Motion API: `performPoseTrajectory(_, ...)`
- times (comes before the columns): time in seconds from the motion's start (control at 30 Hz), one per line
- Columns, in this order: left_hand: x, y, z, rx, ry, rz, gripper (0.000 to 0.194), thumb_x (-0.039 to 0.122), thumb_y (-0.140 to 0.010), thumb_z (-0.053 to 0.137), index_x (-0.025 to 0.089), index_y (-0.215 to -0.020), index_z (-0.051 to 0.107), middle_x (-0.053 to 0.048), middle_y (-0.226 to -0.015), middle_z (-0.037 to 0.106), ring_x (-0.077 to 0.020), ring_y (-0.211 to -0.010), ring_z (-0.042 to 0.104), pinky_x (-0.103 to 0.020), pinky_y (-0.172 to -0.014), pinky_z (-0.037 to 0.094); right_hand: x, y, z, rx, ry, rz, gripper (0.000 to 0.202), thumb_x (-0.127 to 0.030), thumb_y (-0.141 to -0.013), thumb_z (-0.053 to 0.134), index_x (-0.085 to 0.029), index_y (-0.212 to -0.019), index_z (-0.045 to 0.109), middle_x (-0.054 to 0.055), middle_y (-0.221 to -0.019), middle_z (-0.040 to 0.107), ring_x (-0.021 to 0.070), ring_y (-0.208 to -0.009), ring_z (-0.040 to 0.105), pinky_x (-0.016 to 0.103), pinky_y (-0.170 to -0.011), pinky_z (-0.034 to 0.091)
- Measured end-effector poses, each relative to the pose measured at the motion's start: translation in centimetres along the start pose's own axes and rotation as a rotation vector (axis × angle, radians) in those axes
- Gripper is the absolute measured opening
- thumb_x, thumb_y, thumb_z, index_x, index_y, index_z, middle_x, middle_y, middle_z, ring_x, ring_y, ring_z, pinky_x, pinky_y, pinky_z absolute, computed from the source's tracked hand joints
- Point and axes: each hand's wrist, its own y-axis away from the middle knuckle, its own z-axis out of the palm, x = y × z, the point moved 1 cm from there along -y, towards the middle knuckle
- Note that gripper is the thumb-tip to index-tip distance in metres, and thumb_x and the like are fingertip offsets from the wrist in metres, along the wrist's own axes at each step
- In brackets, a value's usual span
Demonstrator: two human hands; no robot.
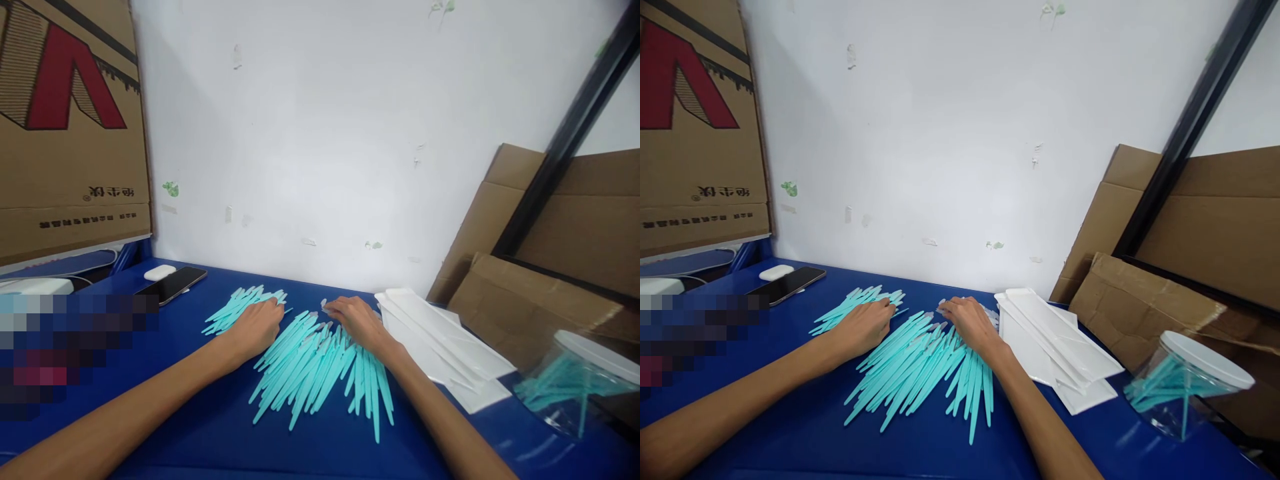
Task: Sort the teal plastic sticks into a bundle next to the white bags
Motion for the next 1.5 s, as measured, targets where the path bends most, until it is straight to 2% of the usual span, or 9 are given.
performPoseTrajectory(0.2,0.2,-0.1,-0.3,0.176,0.009,0.099,0.033,0.002,-0.089,0.034,0.016,-0.109,0.056,-0.01,-0.099,0.062,-0.0252,-0.09,0.056,-0.037,-0.077,0.041,-0.4,0.0,0.1,0.125,-0.165,-0.031,0.023,-0.027,-0.098,0.051,-0.021,-0.112,0.069,0.005,-0.104,0.071,0.0193,-0.094,0.067,0.03,-0.083,0.051)
performPoseTrajectory(0.3,0.4,-0.2,-0.6,0.229,0.028,0.143,0.039,-0.002,-0.086,0.034,0.019,-0.113,0.053,-0.007,-0.102,0.061,-0.0238,-0.091,0.052,-0.036,-0.079,0.04,-0.5,0.0,0.2,0.151,-0.187,-0.051,0.023,-0.027,-0.098,0.051,-0.023,-0.112,0.068,0.004,-0.105,0.071,0.0193,-0.096,0.067,0.031,-0.086,0.052)
performPoseTrajectory(0.43,0.4,-0.2,-0.7,0.237,0.022,0.157,0.046,-0.007,-0.08,0.035,0.019,-0.113,0.053,-0.007,-0.104,0.06,-0.0231,-0.093,0.05,-0.036,-0.081,0.039,-0.6,0.1,0.2,0.176,-0.201,-0.05,0.024,-0.027,-0.099,0.049,-0.023,-0.113,0.068,0.005,-0.106,0.07,0.0193,-0.095,0.067,0.032,-0.086,0.052)
performPoseTrajectory(0.7,0.8,0.0,-0.9,0.251,0.023,0.172,0.045,-0.006,-0.082,0.036,0.021,-0.113,0.055,-0.007,-0.103,0.06,-0.0236,-0.09,0.049,-0.037,-0.081,0.038,-1.4,0.0,0.0,0.134,-0.206,-0.088,0.025,-0.025,-0.099,0.05,-0.025,-0.116,0.068,0.004,-0.103,0.07,0.019,-0.094,0.067,0.031,-0.083,0.053)
performPoseTrajectory(0.87,0.5,-0.1,-0.9,0.267,0.009,0.149,0.047,-0.008,-0.079,0.037,0.02,-0.112,0.054,-0.008,-0.101,0.06,-0.0242,-0.091,0.048,-0.036,-0.079,0.038,-1.0,0.0,0.0,0.189,-0.215,-0.045,0.026,-0.027,-0.099,0.048,-0.024,-0.116,0.067,0.006,-0.104,0.069,0.0194,-0.093,0.067,0.033,-0.084,0.054)
performPoseTrajectory(1.03,0.1,-0.3,-0.7,0.268,0.022,0.155,0.044,-0.006,-0.081,0.038,0.019,-0.113,0.054,-0.007,-0.101,0.06,-0.0228,-0.09,0.048,-0.035,-0.078,0.039,-0.8,0.1,-0.2,0.178,-0.218,-0.065,0.026,-0.026,-0.099,0.047,-0.025,-0.116,0.067,0.006,-0.104,0.069,0.0194,-0.093,0.066,0.033,-0.084,0.055)
performPoseTrajectory(1.27,0.5,-0.1,-0.8,0.294,0.071,0.232,0.036,0.0,-0.09,0.037,0.019,-0.115,0.055,-0.007,-0.104,0.059,-0.0221,-0.094,0.05,-0.035,-0.081,0.042,-1.9,0.0,0.1,0.164,-0.167,-0.122,0.027,-0.02,-0.098,0.049,-0.026,-0.118,0.067,0.005,-0.101,0.068,0.0188,-0.091,0.066,0.031,-0.08,0.054)
performPoseTrajectory(1.5,0.2,-0.3,-0.6,0.355,0.127,0.193,0.033,0.005,-0.094,0.035,0.019,-0.118,0.052,-0.006,-0.1,0.058,-0.0193,-0.086,0.055,-0.03,-0.068,0.043,-1.4,0.0,-0.3,0.219,-0.11,-0.084,0.028,-0.019,-0.098,0.049,-0.024,-0.118,0.066,0.007,-0.102,0.068,0.0186,-0.091,0.067,0.031,-0.078,0.056)
